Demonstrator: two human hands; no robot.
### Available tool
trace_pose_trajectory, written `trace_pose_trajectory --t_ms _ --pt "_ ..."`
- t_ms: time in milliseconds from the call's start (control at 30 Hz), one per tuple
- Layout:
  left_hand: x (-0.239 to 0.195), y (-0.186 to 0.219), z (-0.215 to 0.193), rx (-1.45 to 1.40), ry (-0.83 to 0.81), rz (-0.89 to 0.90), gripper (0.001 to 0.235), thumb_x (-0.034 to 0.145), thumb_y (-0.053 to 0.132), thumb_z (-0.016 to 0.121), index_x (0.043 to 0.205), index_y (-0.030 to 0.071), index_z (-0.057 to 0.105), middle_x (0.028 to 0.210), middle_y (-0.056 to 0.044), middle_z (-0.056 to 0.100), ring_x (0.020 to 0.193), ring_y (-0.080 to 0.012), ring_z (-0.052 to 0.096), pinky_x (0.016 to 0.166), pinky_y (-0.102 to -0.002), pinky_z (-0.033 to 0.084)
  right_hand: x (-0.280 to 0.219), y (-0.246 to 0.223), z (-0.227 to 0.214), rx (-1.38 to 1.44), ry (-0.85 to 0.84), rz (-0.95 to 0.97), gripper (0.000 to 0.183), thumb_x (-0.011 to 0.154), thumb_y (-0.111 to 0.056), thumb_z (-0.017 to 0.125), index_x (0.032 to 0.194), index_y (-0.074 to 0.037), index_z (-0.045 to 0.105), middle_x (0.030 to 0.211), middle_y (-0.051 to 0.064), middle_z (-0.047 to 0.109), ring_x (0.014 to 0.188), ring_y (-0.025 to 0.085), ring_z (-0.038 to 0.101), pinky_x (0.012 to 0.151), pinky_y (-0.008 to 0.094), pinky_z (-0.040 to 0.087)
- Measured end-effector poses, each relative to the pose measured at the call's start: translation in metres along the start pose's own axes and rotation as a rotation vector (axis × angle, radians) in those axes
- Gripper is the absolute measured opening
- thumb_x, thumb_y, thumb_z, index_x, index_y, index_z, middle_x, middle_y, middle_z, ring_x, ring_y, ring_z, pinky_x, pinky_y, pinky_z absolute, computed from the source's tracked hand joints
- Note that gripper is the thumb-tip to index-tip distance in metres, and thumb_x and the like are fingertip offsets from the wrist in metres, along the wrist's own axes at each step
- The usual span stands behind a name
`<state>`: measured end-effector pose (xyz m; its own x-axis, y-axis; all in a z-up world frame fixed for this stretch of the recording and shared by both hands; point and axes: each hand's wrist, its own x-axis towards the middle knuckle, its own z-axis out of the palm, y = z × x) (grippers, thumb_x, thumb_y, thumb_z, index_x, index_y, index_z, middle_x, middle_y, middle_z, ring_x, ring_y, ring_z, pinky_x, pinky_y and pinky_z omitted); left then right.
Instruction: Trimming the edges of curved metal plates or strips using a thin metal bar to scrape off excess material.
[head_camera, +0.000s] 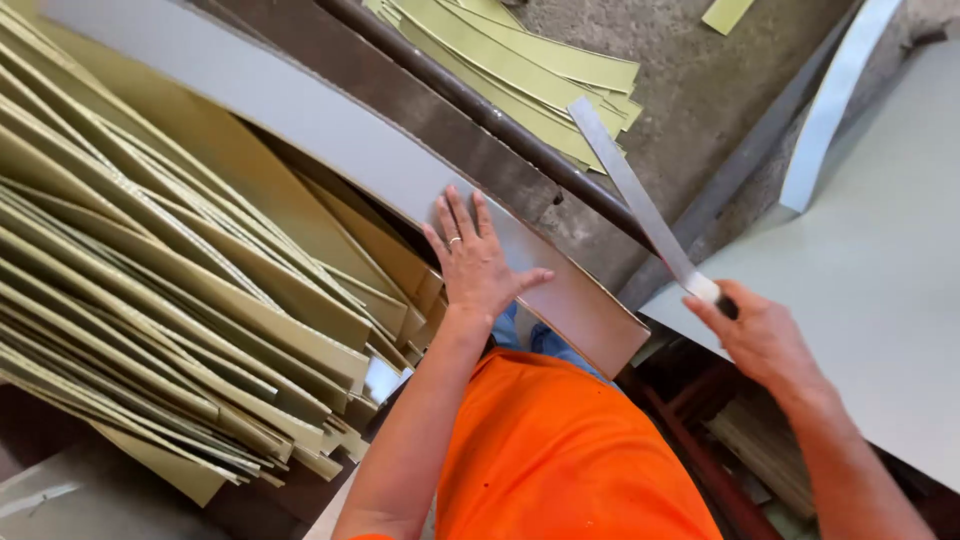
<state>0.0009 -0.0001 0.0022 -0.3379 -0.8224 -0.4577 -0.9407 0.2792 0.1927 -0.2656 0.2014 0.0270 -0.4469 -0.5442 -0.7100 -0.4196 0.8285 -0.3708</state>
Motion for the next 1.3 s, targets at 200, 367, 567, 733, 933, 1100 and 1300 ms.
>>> trace_pose_trajectory --t_ms 200,367,567,733,933,1100,1300 --pt "0.001 0.007 -0.004 0.016 0.006 -0.044 0.155 0.049 0.081 0.083 0.161 0.000 0.011 0.167 -0.029 0.000 0.155 -0.0463 -0.002 0.124 -0.062 0.003 -0.016 0.021 -0.014 -0.021 0.086 -0.025 0.052 0.093 -0.053 0.064 0.104 -0.002 0.070 0.072 0.022 0.060 0.062 0.032 0.058 0.062 0.047 0.049" --pt "0.003 0.008 -0.001 0.030 -0.004 -0.077 0.155 0.049 0.080 0.084 0.160 -0.001 0.011 0.167 -0.029 0.000 0.155 -0.0472 -0.002 0.123 -0.063 0.004 -0.020 0.040 0.018 0.019 -0.051 -0.091 0.058 0.099 -0.054 0.059 0.089 0.003 0.065 0.071 0.025 0.057 0.063 0.031 0.050 0.061 0.046 0.049" --pt "0.003 0.009 -0.002 0.015 -0.005 -0.089 0.156 0.050 0.080 0.084 0.161 -0.001 0.009 0.168 -0.029 -0.001 0.155 -0.0475 -0.003 0.123 -0.063 0.003 -0.010 0.032 0.009 -0.093 -0.230 -0.129 0.058 0.095 -0.056 0.057 0.084 0.001 0.062 0.066 0.027 0.059 0.060 0.034 0.051 0.063 0.047 0.050" --pt "0.001 0.010 -0.002 0.014 -0.025 -0.106 0.158 0.048 0.080 0.084 0.161 -0.001 0.008 0.167 -0.028 -0.002 0.155 -0.0466 -0.004 0.123 -0.062 0.002 0.001 0.050 0.033 0.147 -0.065 -0.080 0.065 0.104 -0.053 0.052 0.079 0.006 0.057 0.068 0.033 0.052 0.066 0.036 0.047 0.060 0.052 0.047" --pt "0.000 0.010 -0.004 0.010 -0.022 -0.107 0.158 0.048 0.078 0.086 0.160 -0.002 0.008 0.167 -0.028 -0.002 0.155 -0.0465 -0.004 0.123 -0.062 0.003 0.021 0.023 0.027 -0.146 -0.125 -0.261 0.059 0.094 -0.055 0.059 0.078 0.002 0.063 0.073 0.031 0.062 0.068 0.046 0.057 0.063 0.053 0.049" --pt "0.000 0.010 -0.003 0.004 -0.033 -0.096 0.157 0.048 0.077 0.086 0.160 -0.001 0.009 0.168 -0.028 -0.001 0.156 -0.0464 -0.003 0.123 -0.063 0.003 0.034 0.020 0.049 -0.091 -0.240 -0.253 0.055 0.095 -0.054 0.057 0.083 -0.001 0.068 0.076 0.027 0.064 0.065 0.041 0.060 0.068 0.047 0.052" --pt "0.001 0.013 -0.006 -0.038 -0.032 -0.088 0.158 0.046 0.076 0.087 0.159 -0.002 0.010 0.167 -0.028 -0.001 0.155 -0.0460 -0.003 0.123 -0.062 0.001 0.042 0.006 0.030 0.202 -0.106 -0.122 0.063 0.107 -0.051 0.055 0.082 0.007 0.057 0.077 0.032 0.051 0.062 0.030 0.044 0.060 0.052 0.044"
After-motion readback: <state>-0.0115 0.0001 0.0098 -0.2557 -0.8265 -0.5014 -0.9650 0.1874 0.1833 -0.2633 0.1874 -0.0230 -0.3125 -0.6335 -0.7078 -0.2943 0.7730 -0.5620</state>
